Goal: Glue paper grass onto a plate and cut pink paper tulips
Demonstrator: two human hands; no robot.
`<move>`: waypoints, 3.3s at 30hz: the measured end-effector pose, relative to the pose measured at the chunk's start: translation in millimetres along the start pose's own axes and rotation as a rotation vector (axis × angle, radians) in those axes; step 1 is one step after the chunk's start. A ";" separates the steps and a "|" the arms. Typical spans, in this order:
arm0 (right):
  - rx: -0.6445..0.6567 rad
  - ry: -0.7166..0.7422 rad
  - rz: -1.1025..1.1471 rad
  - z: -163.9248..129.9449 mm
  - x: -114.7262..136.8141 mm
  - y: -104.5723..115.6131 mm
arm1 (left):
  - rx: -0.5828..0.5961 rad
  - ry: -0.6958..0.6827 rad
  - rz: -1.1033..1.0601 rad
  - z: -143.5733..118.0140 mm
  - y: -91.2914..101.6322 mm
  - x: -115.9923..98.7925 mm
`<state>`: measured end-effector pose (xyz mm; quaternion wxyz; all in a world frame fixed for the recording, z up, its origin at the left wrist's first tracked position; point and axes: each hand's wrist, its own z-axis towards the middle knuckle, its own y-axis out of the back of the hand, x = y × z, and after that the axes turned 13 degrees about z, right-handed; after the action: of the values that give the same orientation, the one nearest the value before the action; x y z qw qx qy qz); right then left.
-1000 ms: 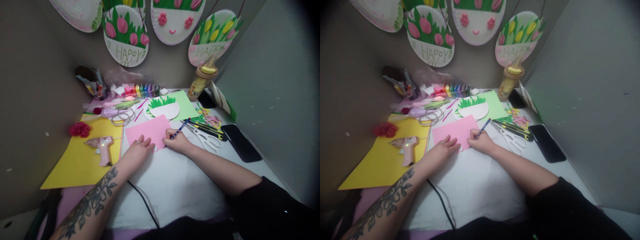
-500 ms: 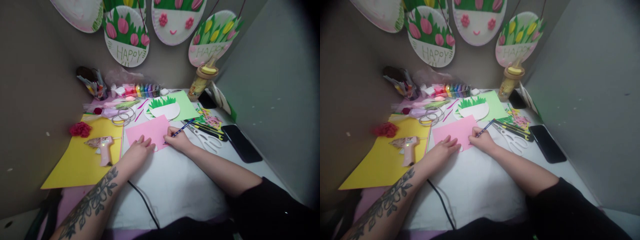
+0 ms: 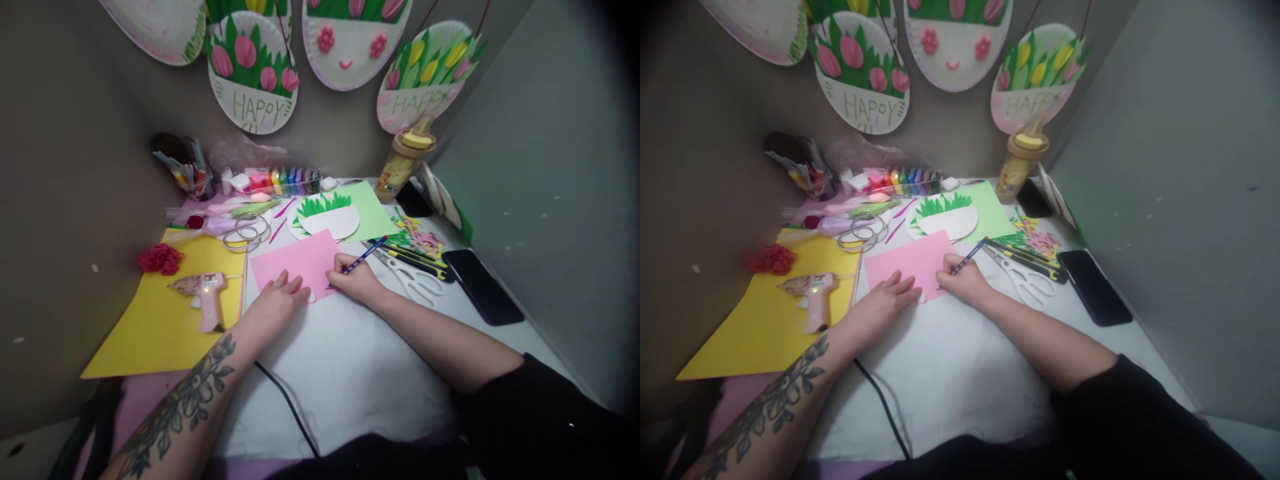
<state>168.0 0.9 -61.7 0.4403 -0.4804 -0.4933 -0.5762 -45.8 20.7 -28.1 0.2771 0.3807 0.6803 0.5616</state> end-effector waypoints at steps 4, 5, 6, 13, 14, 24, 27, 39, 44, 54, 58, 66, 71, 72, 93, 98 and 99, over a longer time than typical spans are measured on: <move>0.047 0.016 -0.011 -0.1 -0.9 0.3 | 0.017 -0.005 -0.001 0.1 2.4 -0.4; 0.056 0.016 -0.009 -0.1 -1.5 0.4 | 0.021 -0.008 -0.001 0.1 2.8 -0.5; 0.058 0.014 -0.007 0.0 -2.0 0.6 | 0.023 -0.010 -0.001 0.2 2.9 -0.5; 0.055 0.014 -0.011 0.6 -2.9 0.5 | -0.010 0.002 -0.008 0.0 0.7 -0.7; 0.060 0.006 -0.007 0.7 -3.1 0.5 | -0.014 0.004 -0.008 -0.1 0.9 -1.0; -0.016 0.015 -0.007 1.7 -5.9 0.4 | 0.018 0.009 -0.016 -1.1 7.4 -3.5; -0.005 0.006 0.005 3.2 -5.4 1.3 | 0.018 0.013 -0.019 -1.4 7.7 -3.6; 0.029 -0.003 -0.004 4.2 -5.3 1.6 | 0.018 -0.001 0.007 -0.6 3.8 -2.9; 0.018 -0.031 0.028 4.6 -2.3 1.5 | 0.038 0.002 0.004 -0.5 5.4 -2.5; 0.040 -0.028 0.006 5.5 -3.3 1.9 | 0.048 0.003 0.005 -0.5 4.0 -1.9; 0.026 -0.028 0.015 6.4 -2.8 1.5 | 0.043 0.003 0.009 -0.2 3.5 -2.1; 0.071 -0.088 0.065 1.9 0.2 3.2 | 0.026 0.017 -0.010 -0.2 2.8 -0.9; 0.018 -0.101 0.100 -2.8 4.9 -0.2 | 0.029 0.020 -0.017 -0.1 3.5 -0.1; 0.013 -0.088 0.090 -2.8 6.0 -0.7 | 0.029 0.020 -0.017 -0.1 3.9 -0.2; 0.098 0.000 0.010 7.7 -0.9 0.9 | 0.030 0.004 -0.017 0.2 5.6 -1.0; 0.103 -0.027 0.020 8.0 -0.7 0.8 | 0.030 0.000 -0.014 -0.1 6.1 -1.3; 0.097 -0.028 0.029 8.0 0.0 0.7 | 0.026 -0.001 -0.013 -0.3 5.9 -1.3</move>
<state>169.6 8.8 -61.1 0.4644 -0.4735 -0.5199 -0.5383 -44.1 20.0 -22.4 0.2760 0.3800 0.6901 0.5506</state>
